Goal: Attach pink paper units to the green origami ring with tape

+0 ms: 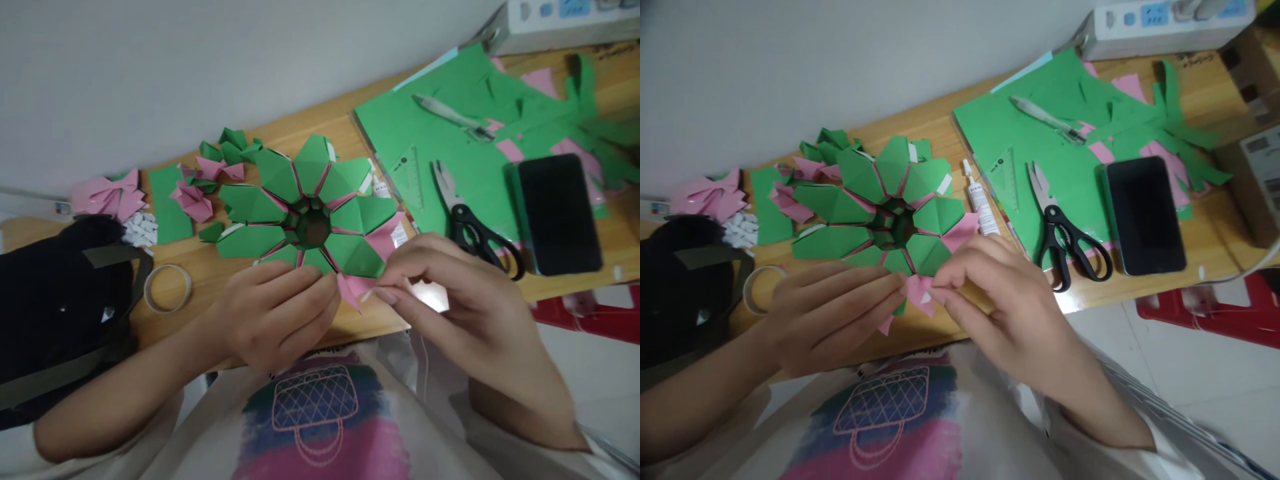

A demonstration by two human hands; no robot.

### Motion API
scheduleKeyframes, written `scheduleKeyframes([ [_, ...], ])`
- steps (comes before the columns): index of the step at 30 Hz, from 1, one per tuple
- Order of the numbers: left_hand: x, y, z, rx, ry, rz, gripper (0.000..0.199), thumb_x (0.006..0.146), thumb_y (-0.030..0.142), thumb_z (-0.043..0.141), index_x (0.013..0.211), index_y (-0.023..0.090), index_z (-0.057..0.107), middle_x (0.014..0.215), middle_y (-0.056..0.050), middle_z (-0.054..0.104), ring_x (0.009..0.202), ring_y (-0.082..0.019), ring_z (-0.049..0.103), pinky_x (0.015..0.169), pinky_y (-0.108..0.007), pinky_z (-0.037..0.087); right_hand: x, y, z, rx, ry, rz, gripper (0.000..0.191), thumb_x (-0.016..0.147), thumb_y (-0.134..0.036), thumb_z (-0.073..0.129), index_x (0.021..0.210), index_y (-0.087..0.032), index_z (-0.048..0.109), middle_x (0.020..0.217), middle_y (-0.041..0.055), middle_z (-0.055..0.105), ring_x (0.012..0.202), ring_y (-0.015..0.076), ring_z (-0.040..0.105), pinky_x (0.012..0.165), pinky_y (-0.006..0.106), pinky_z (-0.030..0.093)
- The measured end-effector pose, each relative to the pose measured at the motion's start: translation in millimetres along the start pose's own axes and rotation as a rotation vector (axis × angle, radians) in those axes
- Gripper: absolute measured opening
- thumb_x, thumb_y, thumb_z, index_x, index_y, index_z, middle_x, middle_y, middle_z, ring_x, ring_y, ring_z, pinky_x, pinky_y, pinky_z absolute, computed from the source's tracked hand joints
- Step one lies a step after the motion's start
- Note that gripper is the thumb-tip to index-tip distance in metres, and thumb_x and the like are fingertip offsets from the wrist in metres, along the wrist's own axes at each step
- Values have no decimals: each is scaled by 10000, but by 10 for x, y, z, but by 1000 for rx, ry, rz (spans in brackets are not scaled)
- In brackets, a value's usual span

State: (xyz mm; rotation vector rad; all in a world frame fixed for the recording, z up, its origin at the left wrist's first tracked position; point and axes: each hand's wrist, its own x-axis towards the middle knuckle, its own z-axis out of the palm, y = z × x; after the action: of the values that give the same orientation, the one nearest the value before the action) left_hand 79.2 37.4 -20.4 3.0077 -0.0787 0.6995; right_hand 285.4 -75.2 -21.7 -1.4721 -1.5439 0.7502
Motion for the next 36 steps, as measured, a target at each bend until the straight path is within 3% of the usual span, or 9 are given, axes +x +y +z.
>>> scheduleKeyframes([
  [3,-7,-16,-4,2,-7,35,144,929,113,516,908,115,658,886,-32,742,807,-139,675,595,-270,489,153,-21,-51,24,-218,46,136,895,-159,579,772,-203,619,707,-31,612,606,89,545,566,231,429],
  [7,-50,-24,6,8,-18,51,149,928,117,515,920,114,663,930,-44,735,850,-147,676,620,-276,505,257,-21,-20,55,-317,75,130,891,-158,565,773,-193,608,711,-37,618,591,78,527,573,223,411],
  [14,-23,-45,-11,51,-34,78,197,939,129,489,879,167,673,936,-5,741,857,-121,677,608,-245,506,277,-18,22,29,-290,117,140,879,-141,571,758,-189,622,680,-44,601,576,76,506,570,224,391],
  [20,84,-70,-81,11,-81,113,176,908,105,536,823,126,688,859,-47,764,774,-143,718,519,-253,511,265,-35,86,-21,-264,128,176,841,-93,594,699,-194,618,639,-55,577,550,69,491,547,218,380],
  [26,49,-55,-85,26,-120,80,195,918,124,523,822,182,683,883,-3,758,829,-129,706,569,-244,539,256,-37,152,-56,-221,126,205,833,-111,603,652,-207,604,621,-47,582,553,87,519,518,232,376],
  [32,-93,-36,24,28,-24,73,233,932,125,457,854,209,660,958,-2,730,913,-133,679,665,-255,557,248,-34,150,-79,-226,114,201,837,-113,599,660,-209,605,618,-44,582,571,92,538,504,233,355],
  [36,-81,-44,15,9,-4,84,230,935,112,454,893,148,678,959,-40,731,902,-153,671,646,-272,537,248,-40,154,-85,-238,110,185,821,-96,605,674,-207,619,620,-46,596,573,93,544,502,234,339],
])
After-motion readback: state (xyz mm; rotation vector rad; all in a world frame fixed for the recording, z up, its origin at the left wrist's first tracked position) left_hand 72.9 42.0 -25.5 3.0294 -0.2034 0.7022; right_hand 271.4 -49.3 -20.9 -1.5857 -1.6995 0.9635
